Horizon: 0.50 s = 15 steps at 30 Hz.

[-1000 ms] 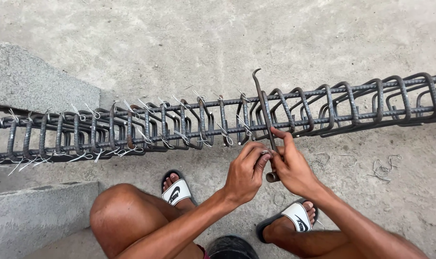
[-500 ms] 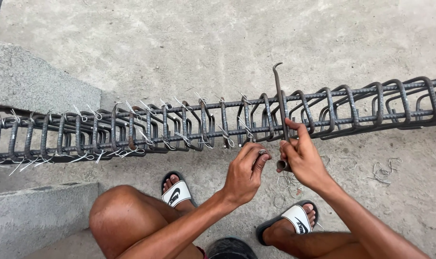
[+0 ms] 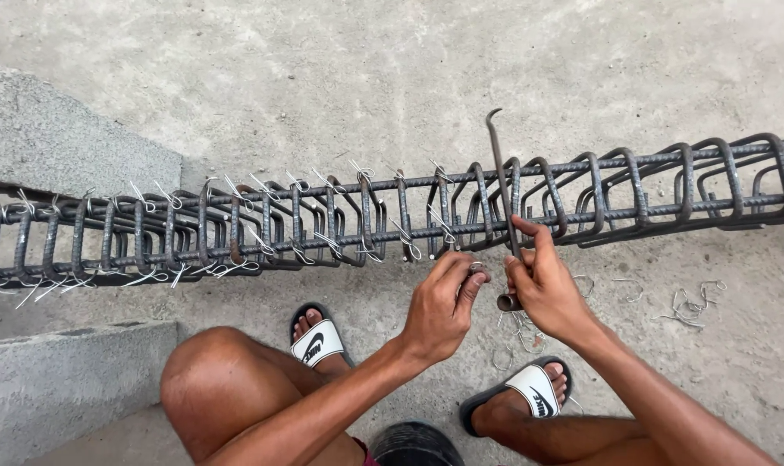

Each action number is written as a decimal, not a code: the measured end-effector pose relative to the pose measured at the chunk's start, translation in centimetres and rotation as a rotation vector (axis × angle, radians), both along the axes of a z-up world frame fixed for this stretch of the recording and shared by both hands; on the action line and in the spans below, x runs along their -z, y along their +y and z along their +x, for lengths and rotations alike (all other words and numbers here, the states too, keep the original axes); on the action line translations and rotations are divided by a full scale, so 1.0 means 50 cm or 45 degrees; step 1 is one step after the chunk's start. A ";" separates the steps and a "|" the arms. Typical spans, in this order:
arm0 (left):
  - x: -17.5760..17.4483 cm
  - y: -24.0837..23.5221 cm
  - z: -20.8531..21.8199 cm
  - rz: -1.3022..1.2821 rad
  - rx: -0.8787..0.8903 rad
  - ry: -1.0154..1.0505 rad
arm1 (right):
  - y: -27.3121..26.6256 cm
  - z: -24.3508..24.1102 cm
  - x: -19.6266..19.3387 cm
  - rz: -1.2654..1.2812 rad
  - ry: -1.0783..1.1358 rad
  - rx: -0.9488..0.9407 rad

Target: Tying steel rebar intersections using wire and a manual hook tool

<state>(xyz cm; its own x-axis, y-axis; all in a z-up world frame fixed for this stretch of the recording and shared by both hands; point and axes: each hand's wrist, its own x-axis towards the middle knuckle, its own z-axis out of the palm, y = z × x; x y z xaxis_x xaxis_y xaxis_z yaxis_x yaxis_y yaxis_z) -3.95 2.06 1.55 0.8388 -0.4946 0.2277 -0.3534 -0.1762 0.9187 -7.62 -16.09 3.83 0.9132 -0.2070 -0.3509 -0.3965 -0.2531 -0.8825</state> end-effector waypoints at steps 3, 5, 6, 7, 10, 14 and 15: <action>0.078 0.001 0.000 0.091 0.073 0.183 | 0.050 -0.016 -0.008 -0.052 0.062 -0.056; 0.022 0.001 0.010 0.136 0.106 0.274 | 0.062 -0.018 -0.012 -0.069 0.072 -0.047; -0.007 0.002 0.011 0.181 0.121 0.369 | 0.068 -0.021 -0.014 -0.085 0.086 -0.057; -0.008 -0.001 0.010 0.180 0.123 0.372 | 0.064 -0.025 -0.011 -0.086 0.089 -0.056; -0.003 -0.006 0.017 0.172 0.142 0.366 | 0.061 -0.018 -0.008 -0.141 0.061 -0.008; 0.020 -0.011 0.016 0.256 0.144 0.369 | 0.057 -0.014 -0.008 -0.120 0.094 -0.043; 0.022 -0.010 0.015 0.266 0.146 0.316 | 0.054 -0.012 -0.003 -0.111 0.094 -0.040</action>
